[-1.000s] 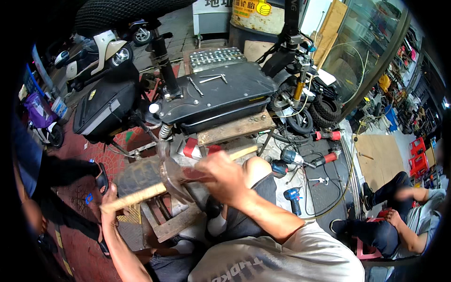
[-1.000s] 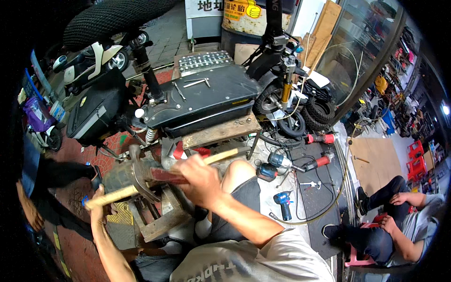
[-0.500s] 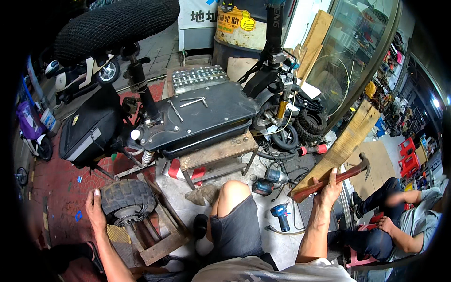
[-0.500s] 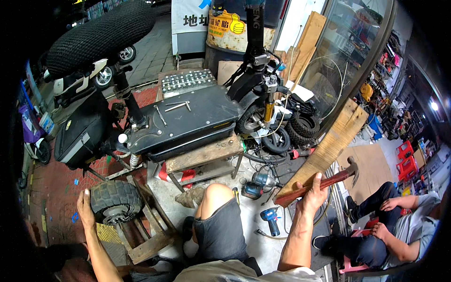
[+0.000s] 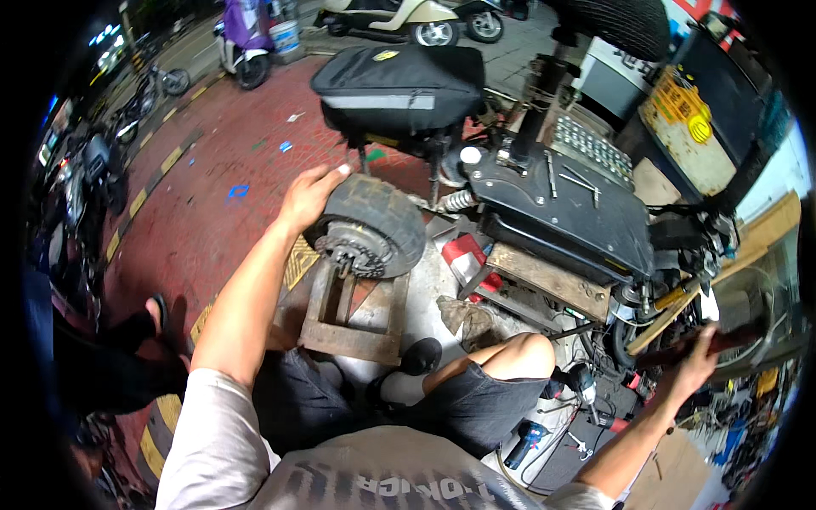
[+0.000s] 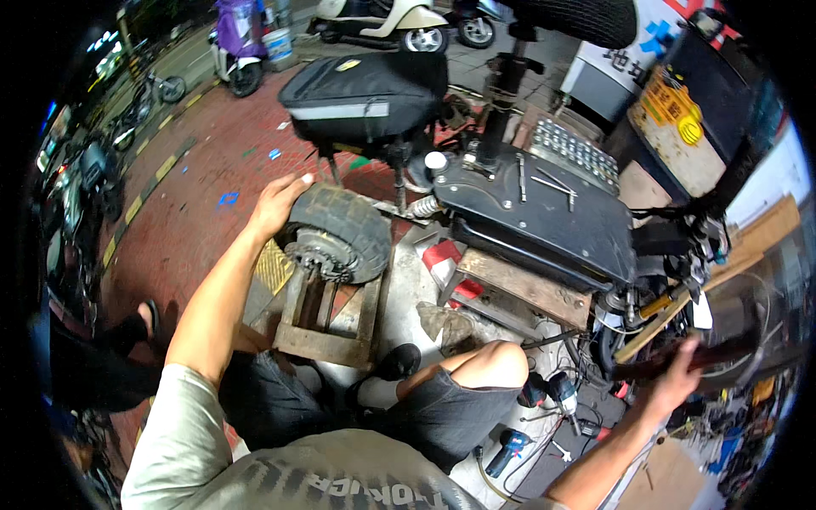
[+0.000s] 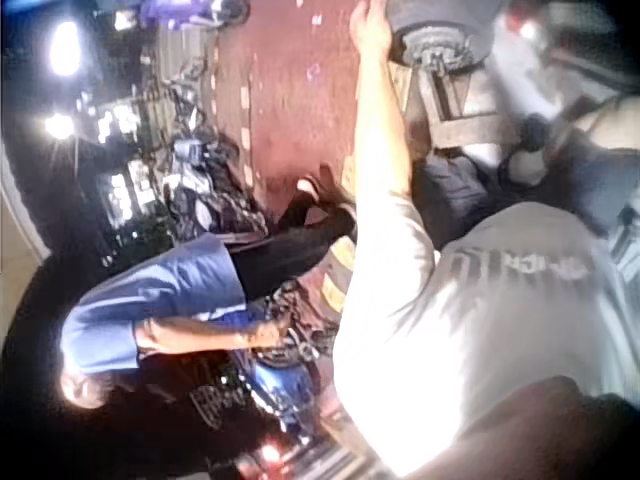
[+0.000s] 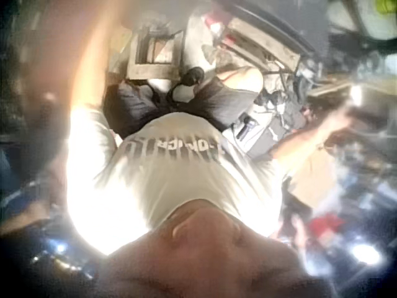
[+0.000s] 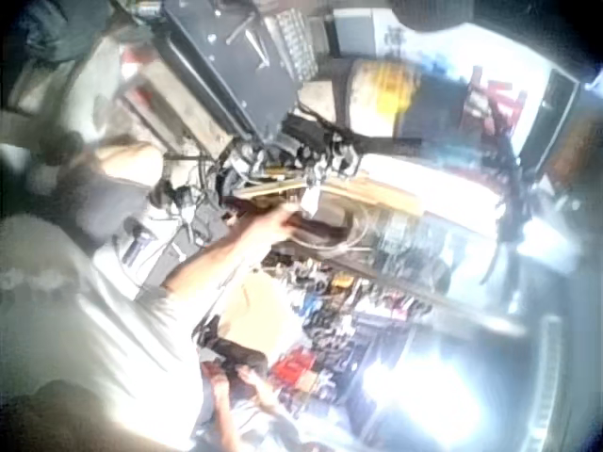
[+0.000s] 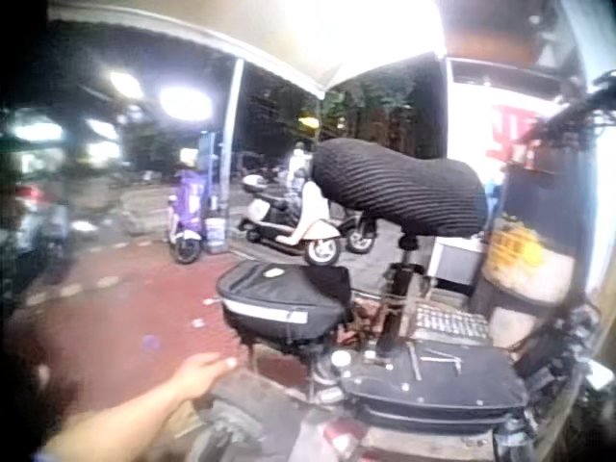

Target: The person works on an electric scooter wheel assembly, using a power drill and a hammer to loosen components and then working on the hub motor with their hands.

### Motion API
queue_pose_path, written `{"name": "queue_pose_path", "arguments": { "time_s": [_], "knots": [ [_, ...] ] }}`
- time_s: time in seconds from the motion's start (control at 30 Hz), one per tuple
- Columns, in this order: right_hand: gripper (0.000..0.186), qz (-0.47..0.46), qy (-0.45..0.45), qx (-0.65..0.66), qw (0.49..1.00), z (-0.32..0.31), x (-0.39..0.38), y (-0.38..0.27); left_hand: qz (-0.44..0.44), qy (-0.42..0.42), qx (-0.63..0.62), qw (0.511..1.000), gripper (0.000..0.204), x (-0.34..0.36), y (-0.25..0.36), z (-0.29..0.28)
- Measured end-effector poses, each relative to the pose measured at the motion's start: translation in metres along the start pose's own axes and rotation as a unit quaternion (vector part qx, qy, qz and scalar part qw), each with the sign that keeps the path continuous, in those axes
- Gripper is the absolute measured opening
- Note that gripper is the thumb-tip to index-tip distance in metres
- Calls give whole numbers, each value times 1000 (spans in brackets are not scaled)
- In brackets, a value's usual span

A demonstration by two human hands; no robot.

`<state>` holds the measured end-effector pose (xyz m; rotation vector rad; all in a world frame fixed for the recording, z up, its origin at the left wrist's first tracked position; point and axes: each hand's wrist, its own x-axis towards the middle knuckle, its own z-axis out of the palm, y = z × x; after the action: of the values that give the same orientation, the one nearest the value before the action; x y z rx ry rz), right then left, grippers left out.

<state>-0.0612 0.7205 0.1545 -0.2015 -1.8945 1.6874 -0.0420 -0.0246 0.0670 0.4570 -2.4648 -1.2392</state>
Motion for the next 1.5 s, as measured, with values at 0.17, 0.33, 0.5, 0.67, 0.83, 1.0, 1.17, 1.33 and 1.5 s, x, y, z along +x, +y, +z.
{"name": "queue_pose_path", "arguments": {
  "time_s": [0.17, 0.33, 0.5, 0.67, 0.83, 1.0, 1.17, 1.33, 1.5],
  "knots": [
    [38, 5, -382, -131, 915, 131, -162, -9, -47, 38, -39, 997, 55, 6, -26, 1],
    [34, -76, -543, -97, 830, 206, -259, -9, -74, -21, -47, 996, 57, 13, 12, 7],
    [42, -238, -625, -135, 731, 252, -295, -16, -78, -19, -10, 997, 68, 17, 6, 3],
    [39, -268, -577, -220, 739, 292, -301, 0, -67, -18, 15, 997, 62, 14, 11, 4],
    [48, -342, -603, -142, 707, 285, -299, -24, -74, -14, 52, 996, 71, 10, 16, -1],
    [40, -364, -605, -183, 684, 292, -282, -6, -85, -20, 49, 995, 72, 14, 12, -1],
    [47, -390, -599, -151, 682, 284, -287, -16, -76, 5, 33, 997, 70, 8, 11, 1],
    [41, -273, -570, -226, 741, 307, -269, -5, -66, 1, 29, 997, 72, 16, 8, -3],
    [38, -261, -492, -165, 814, 249, -260, -32, -36, 21, 26, 999, 60, 0, 6, 3]
  ]
}}
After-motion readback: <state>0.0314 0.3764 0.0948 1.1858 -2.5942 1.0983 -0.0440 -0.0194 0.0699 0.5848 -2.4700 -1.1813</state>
